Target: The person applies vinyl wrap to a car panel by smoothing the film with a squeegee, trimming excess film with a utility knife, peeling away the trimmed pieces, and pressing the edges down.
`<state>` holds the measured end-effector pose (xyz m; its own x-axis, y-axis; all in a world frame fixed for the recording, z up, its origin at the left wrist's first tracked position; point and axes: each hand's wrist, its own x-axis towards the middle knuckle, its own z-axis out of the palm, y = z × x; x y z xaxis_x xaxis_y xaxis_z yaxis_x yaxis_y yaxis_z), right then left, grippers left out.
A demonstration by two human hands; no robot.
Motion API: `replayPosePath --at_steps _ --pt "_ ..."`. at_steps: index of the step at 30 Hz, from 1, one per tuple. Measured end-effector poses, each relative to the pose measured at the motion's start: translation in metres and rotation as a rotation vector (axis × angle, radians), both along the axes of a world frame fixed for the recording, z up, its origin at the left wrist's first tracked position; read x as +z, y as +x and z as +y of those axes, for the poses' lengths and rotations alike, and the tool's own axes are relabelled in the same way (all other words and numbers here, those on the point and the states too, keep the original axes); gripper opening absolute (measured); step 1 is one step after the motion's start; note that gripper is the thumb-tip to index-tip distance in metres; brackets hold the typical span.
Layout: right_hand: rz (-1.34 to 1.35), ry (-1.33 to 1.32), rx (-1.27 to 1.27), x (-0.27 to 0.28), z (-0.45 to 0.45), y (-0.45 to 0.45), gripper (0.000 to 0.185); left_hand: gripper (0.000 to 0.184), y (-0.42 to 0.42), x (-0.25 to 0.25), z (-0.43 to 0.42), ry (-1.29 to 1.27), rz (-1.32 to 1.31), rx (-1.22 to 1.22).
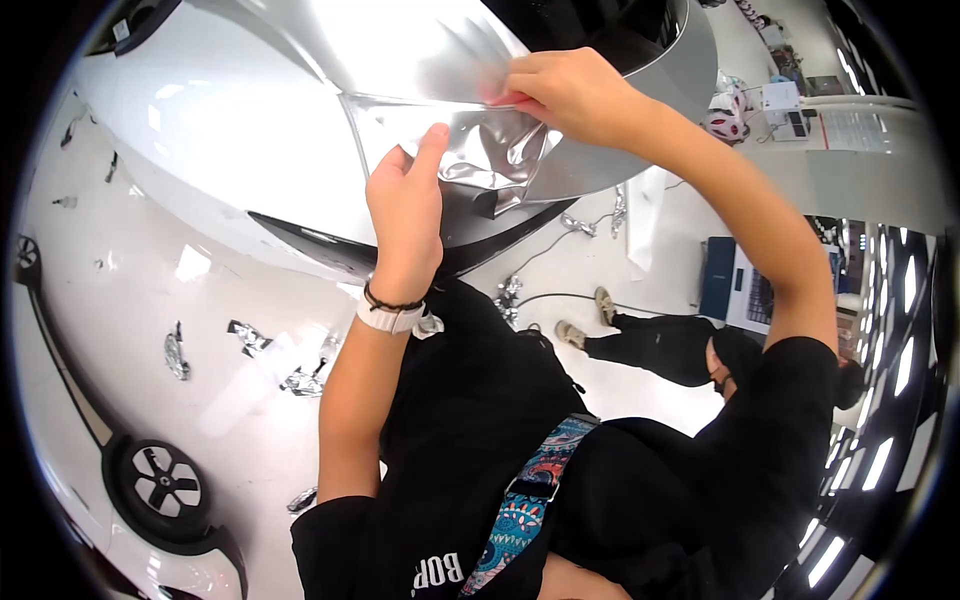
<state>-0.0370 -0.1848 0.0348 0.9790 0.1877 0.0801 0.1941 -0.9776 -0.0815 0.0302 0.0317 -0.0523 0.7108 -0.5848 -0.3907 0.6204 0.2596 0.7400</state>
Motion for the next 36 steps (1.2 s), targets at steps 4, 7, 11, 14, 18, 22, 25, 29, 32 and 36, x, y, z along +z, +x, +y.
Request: replayPosePath --at_steps 4,7,11,14,18,22,25,29,32,36 --pt "0.064 -0.111 0.114 0.016 -0.034 -0.012 0.011 0.028 -0.017 0.005 -0.002 0.214 -0.072 -0.044" --pt "-0.026 -0.003 0.138 0.029 -0.063 -0.017 0.008 0.028 -0.034 0.015 -0.006 0.052 0.031 -0.103" --pt "-0.114 0.296 -0.102 0.043 -0.083 -0.053 0.015 0.029 -0.053 0.024 -0.017 0.114 0.143 -0.152" --pt "-0.04 0.657 -0.336 0.016 -0.096 -0.082 0.024 0.022 -0.059 0.034 -0.02 0.176 0.194 -0.151" --pt "-0.236 0.87 -0.295 -0.022 -0.094 -0.092 0.043 0.023 -0.058 0.048 -0.022 0.165 0.258 -0.026" --pt "-0.227 0.734 -0.316 -0.013 -0.073 -0.085 0.051 0.015 -0.046 0.05 -0.016 0.03 0.354 -0.007" --pt "-0.287 0.554 -0.192 -0.021 -0.056 -0.07 0.043 0.021 -0.046 0.065 -0.019 0.118 0.375 0.029" --pt "-0.349 0.402 -0.039 -0.038 -0.05 -0.05 0.032 0.025 -0.054 0.071 -0.006 0.178 0.436 0.048" --pt "-0.297 0.326 0.018 -0.038 -0.054 -0.047 0.025 0.035 -0.049 0.076 0.01 0.107 0.359 -0.175" --pt "-0.321 0.417 0.048 -0.041 -0.059 -0.042 0.023 0.03 -0.038 0.073 0.026 0.738 -0.498 0.006"
